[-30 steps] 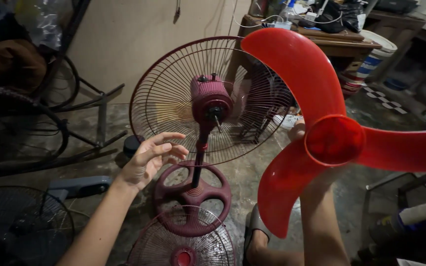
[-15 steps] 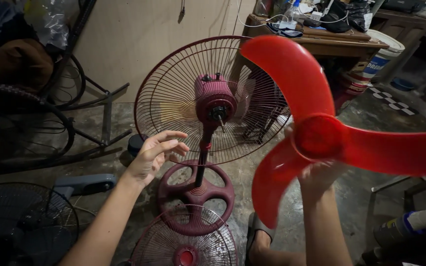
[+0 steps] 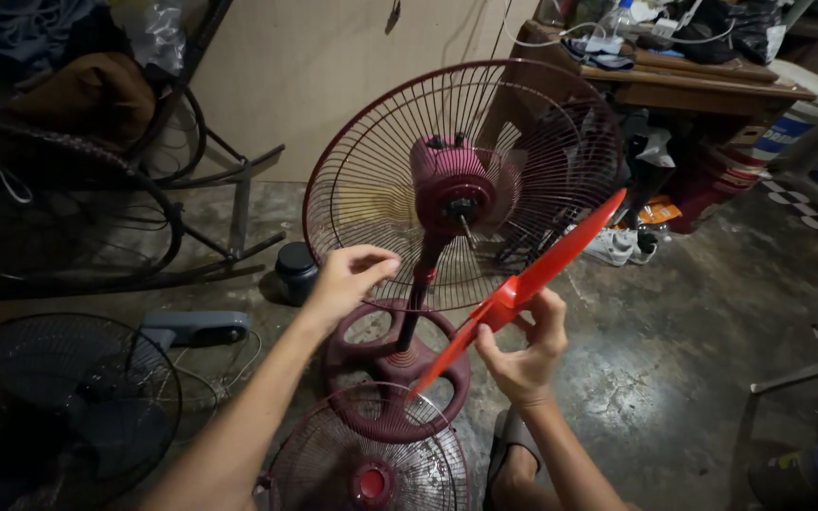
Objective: The person attaches a red fan blade to the motor shaft of a standing electric fan, then secures the front wire cage over the blade. The person uses both hands to align and tighten the blade and cage components.
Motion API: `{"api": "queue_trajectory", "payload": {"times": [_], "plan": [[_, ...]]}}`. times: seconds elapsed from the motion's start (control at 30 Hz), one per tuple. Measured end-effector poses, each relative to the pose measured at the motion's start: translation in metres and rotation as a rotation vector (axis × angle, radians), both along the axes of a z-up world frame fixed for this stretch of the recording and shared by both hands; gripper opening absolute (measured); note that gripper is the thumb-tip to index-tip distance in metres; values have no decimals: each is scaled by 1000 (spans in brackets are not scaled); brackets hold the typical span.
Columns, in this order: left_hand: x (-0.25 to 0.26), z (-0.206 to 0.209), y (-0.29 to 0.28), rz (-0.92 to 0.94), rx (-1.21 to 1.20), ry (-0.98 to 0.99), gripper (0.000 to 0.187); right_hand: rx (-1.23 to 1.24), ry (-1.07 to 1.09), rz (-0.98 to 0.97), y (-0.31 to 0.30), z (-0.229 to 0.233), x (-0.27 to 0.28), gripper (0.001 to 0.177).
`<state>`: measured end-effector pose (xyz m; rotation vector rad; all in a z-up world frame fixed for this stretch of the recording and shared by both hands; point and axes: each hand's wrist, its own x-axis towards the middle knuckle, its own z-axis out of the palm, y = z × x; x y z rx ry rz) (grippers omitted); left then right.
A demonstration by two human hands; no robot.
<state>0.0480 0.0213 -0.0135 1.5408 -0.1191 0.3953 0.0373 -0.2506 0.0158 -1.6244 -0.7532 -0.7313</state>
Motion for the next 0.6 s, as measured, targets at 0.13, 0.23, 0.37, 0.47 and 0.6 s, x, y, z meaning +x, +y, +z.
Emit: {"api": "queue_trajectory", "payload": {"times": [0.13, 0.23, 0.37, 0.47, 0.6], "plan": [[28, 4, -42, -99, -99, 50, 23, -58, 3, -90, 4, -7, 4, 64], [49, 4, -73, -118, -185, 90, 24, -89, 24, -124, 1, -10, 3, 63], [69, 6, -89, -157, -309, 150, 26, -85, 14, -133, 0, -6, 5, 65], [74, 4, -88, -294, -512, 246, 24, -80, 39, -111, -1, -3, 5, 63], [71, 5, -81, -309, -565, 352, 24, -92, 27, -110, -4, 4, 9, 63]]}}
